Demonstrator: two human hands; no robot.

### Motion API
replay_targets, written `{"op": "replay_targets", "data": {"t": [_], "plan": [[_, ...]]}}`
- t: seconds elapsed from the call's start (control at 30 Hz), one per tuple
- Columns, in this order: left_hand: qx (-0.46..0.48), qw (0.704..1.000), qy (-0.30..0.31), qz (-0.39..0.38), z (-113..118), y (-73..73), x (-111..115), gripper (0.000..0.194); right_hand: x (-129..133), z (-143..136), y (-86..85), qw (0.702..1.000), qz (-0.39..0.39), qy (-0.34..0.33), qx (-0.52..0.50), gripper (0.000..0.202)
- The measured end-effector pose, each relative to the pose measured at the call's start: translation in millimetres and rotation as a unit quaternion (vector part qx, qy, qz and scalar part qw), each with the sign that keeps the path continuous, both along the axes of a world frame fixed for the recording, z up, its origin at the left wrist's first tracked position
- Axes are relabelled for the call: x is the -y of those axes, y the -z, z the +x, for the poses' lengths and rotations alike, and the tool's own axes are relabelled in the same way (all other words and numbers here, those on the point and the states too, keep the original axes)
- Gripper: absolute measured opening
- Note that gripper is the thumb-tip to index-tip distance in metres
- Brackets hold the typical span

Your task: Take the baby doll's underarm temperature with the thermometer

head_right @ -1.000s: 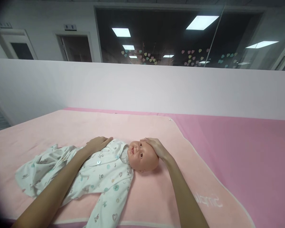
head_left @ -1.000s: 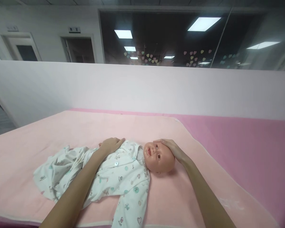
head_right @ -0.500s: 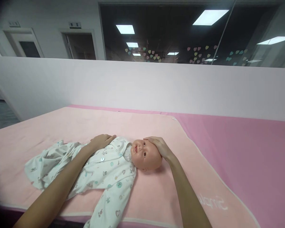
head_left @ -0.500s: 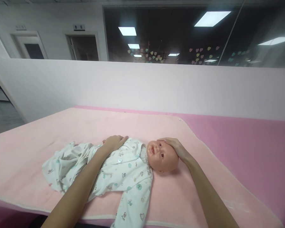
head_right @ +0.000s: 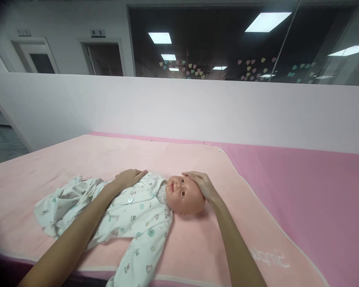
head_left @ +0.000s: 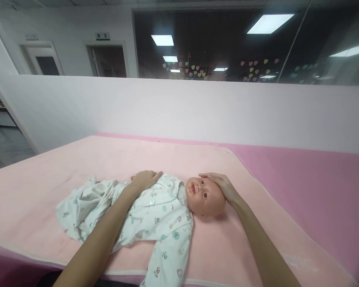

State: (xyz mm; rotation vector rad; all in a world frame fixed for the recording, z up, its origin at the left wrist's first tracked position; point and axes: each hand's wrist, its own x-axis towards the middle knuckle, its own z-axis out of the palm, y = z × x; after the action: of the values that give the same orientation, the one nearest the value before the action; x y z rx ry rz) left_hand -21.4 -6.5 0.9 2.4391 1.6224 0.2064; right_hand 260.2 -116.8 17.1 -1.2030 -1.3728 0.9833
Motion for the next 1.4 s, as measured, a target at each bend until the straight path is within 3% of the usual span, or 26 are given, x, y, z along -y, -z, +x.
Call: {"op": "replay_targets", "data": {"t": [0.07, 0.23, 0.37, 0.5, 1.4], "plan": [[-0.001, 1.0, -0.001, -0.001, -0.1, -0.4, 0.5, 0.066, -0.3, -0.1, 0.0, 1.0, 0.016, 0.022, -0.001, 0.029], [-0.005, 1.0, -0.003, -0.003, -0.2, -0.6, 0.3, 0.067, -0.3, -0.8, 0.4, 1.0, -0.018, -0.011, -0.01, 0.032], [0.0, 1.0, 0.001, -0.004, -0.2, -0.6, 0.0, 0.068, 0.3, -1.5, 0.2, 1.0, 0.004, 0.019, -0.016, 0.031], [0.015, 1.0, 0.004, -0.009, -0.5, -0.7, 0.6, 0.067, 0.4, -1.0, 0.3, 1.0, -0.02, -0.009, -0.007, 0.032], [0.018, 1.0, -0.001, -0.012, 0.9, -3.0, 2.8, 0.065, 2.3, -3.1, -0.6, 1.0, 0.004, 0.005, -0.006, 0.038]]}}
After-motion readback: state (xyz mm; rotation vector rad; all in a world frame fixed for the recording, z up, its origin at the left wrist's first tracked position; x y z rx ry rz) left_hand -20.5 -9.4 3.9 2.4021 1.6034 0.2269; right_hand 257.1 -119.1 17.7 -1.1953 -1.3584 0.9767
